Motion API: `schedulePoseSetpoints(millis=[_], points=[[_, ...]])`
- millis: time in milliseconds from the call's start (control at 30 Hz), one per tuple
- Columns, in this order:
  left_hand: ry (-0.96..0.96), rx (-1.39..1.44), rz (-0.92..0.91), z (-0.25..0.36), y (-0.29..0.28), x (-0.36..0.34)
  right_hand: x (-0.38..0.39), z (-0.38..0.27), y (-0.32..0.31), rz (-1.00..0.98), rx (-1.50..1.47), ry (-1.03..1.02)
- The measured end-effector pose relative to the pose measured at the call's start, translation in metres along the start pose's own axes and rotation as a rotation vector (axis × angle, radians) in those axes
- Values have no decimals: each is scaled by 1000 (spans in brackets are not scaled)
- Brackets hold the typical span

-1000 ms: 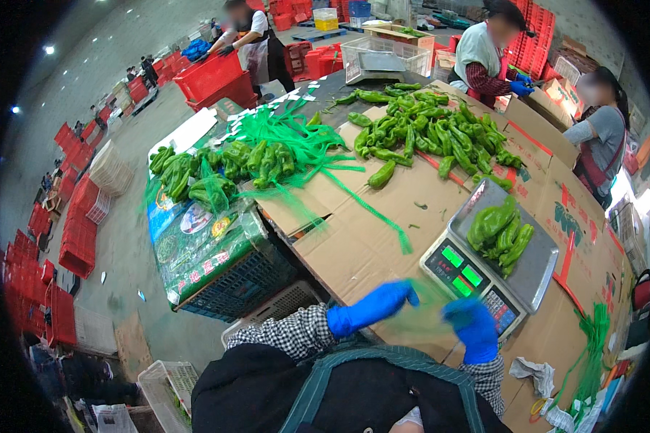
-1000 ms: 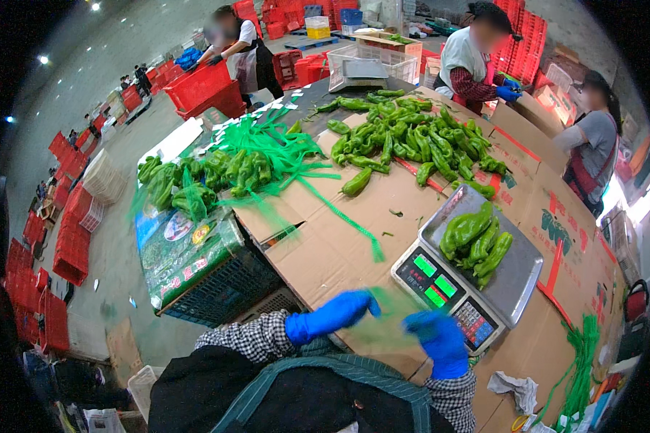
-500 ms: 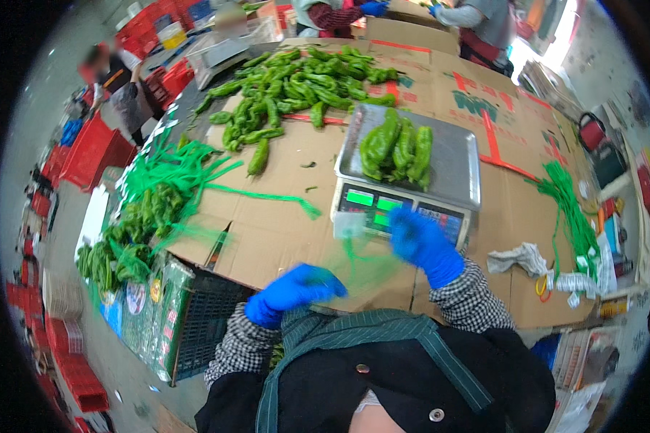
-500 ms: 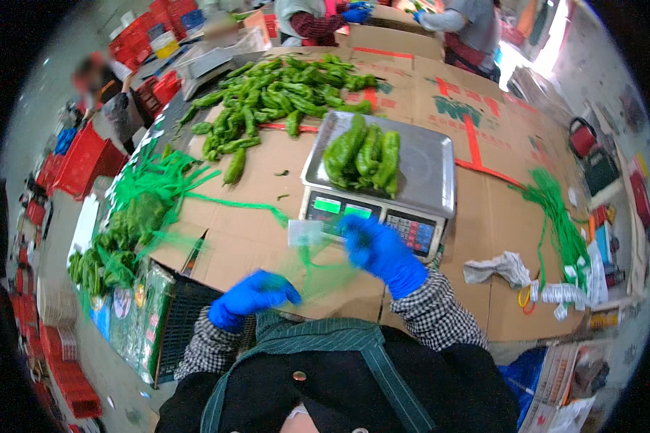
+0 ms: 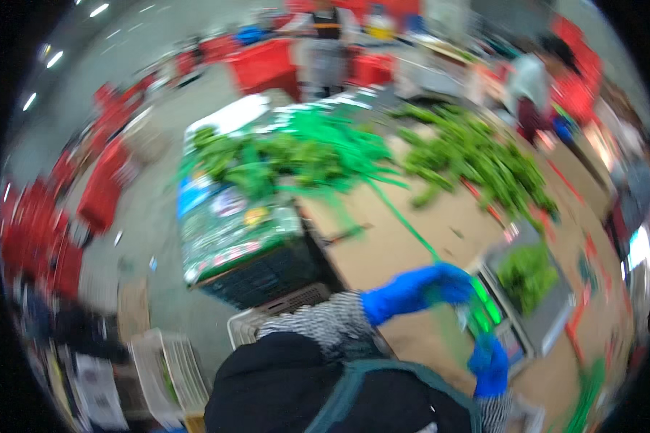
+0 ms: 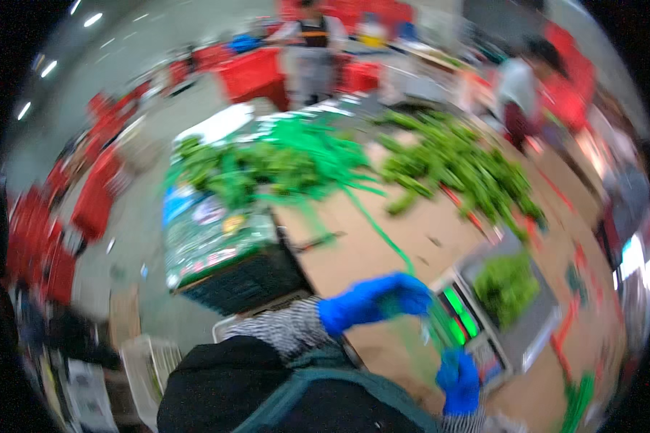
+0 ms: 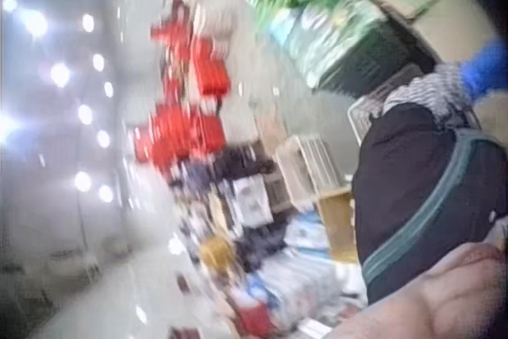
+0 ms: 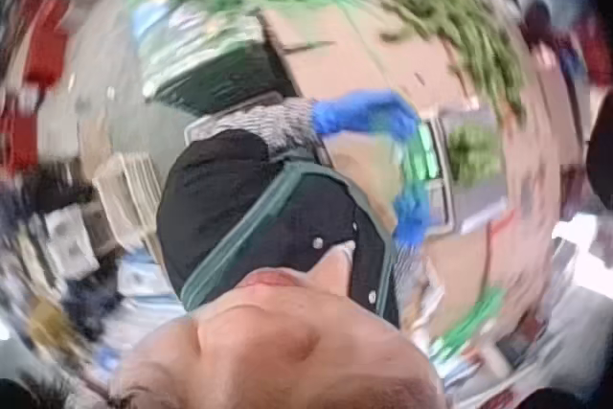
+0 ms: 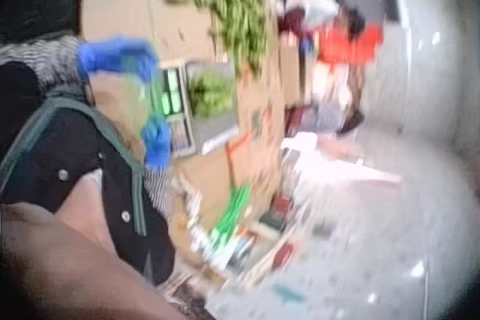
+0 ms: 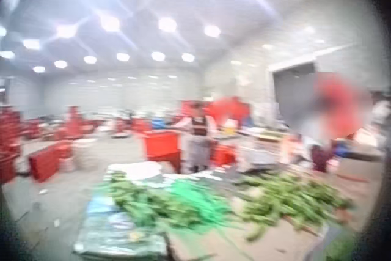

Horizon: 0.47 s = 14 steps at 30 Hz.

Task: The person selects green peppers from a pile, places them on a digital scale, and then packs them into green mesh bags. The person repeats this process multiple times, handling peppers and bags by hand.

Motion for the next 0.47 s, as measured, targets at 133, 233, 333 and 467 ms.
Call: schedulePoseSetpoints(millis=[133, 233, 333, 467], points=[[-283, 24, -358, -57, 13, -3, -20, -54, -46, 2, -93, -285], [-607, -469, -634, -65, 41, 9, -10, -163, -50, -549, 82, -448], [-587, -853, -463, -51, -34, -55, 28, -130, 112, -1140, 1013, -67], [-563, -2444, -62, -15, 15, -61, 36, -68, 139, -1051, 1606, 547]])
Point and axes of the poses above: each hand's wrist, its own x-axis away from the middle knuckle, its own y-axis out of the palm, z = x × y, the point moved 7 cm from there along -x, towards the middle knuckle, and after that the axes turned 13 degrees about -y, right-handed, at the moved point
